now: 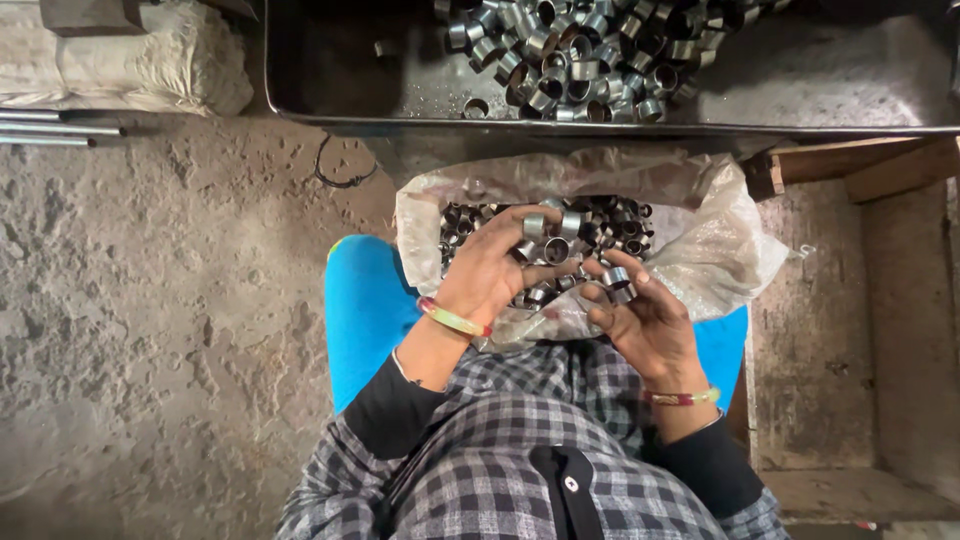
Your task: The person sits on a blue stool and repeatedly scoops small cylindrical metal parts from a white sack into a metal tray using both hands. The parts are transferred in handfuls and accumulate in the tray.
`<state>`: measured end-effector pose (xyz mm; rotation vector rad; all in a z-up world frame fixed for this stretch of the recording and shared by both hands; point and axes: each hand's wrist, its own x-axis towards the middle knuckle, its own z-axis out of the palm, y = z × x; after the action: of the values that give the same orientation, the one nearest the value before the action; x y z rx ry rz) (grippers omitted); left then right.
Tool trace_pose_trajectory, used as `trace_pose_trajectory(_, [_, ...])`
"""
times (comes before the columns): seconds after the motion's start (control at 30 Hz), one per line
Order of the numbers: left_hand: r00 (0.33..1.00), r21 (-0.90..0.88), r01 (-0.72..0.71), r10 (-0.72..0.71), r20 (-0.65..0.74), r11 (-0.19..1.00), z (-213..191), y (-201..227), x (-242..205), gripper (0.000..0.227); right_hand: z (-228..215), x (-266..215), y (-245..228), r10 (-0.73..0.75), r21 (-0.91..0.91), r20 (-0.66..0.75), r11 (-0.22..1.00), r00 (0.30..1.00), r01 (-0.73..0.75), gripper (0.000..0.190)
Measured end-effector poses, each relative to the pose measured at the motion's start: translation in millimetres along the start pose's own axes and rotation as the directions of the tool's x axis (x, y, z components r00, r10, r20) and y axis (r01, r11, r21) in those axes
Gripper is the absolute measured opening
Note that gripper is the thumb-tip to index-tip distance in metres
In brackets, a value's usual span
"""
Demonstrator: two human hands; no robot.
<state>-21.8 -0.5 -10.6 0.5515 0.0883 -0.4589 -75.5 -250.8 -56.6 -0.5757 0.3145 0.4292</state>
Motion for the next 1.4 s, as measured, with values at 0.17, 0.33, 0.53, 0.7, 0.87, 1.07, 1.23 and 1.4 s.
trace_pose_trajectory(0.17, [1.000,0.088,-0.009,0.008,0.013,0.996,-4.1,-12.5,-4.3,0.030,-4.4,-2.4,-3.2,-0.010,0.007,0.027,1.000,1.000,0.009,0.049])
trace_pose_trajectory(0.33, [0.996,-0.005,0.084,-0.084,-0.003,0.996,-14.4,-24.9,-0.3,0.028,-9.5,-2.7,-5.0,-0.025,0.017,0.031,1.000,0.999,0.024,0.047])
trace_pose_trajectory(0.53, [0.989,-0.029,0.142,-0.141,0.037,0.989,-22.5,-31.2,-2.1,0.027,-15.7,-4.3,-7.0,-0.048,0.007,0.013,0.999,0.999,0.048,0.043])
trace_pose_trajectory(0.7, [0.967,0.053,0.250,-0.252,0.046,0.967,-30.1,-29.6,-5.6,0.024,-24.4,-2.9,-9.5,-0.054,0.036,0.007,0.998,0.999,0.054,0.040])
trace_pose_trajectory(0.87, [0.980,0.808,0.198,-0.083,-0.183,0.556,-38.6,-32.3,4.8,0.027,-24.1,0.3,-11.5,-0.046,0.023,0.003,0.999,0.999,0.046,0.039])
trace_pose_trajectory(1.07, [0.959,0.270,0.252,-0.203,-0.195,0.930,-43.0,-38.4,-2.8,0.024,23.4,-5.4,-7.7,-0.143,-0.230,-0.013,0.964,0.990,0.136,0.041])
trace_pose_trajectory(1.23, [0.923,-0.195,0.280,-0.319,-0.215,0.940,-35.0,-58.9,-3.1,0.036,80.8,-21.8,-6.3,-0.207,-0.696,0.252,0.640,0.945,0.325,0.056])
trace_pose_trajectory(1.4, [0.899,-0.264,0.243,-0.319,-0.300,0.933,-41.8,-67.9,3.2,0.037,95.4,-6.1,-32.5,-0.507,-0.885,0.314,0.148,0.802,0.441,0.063])
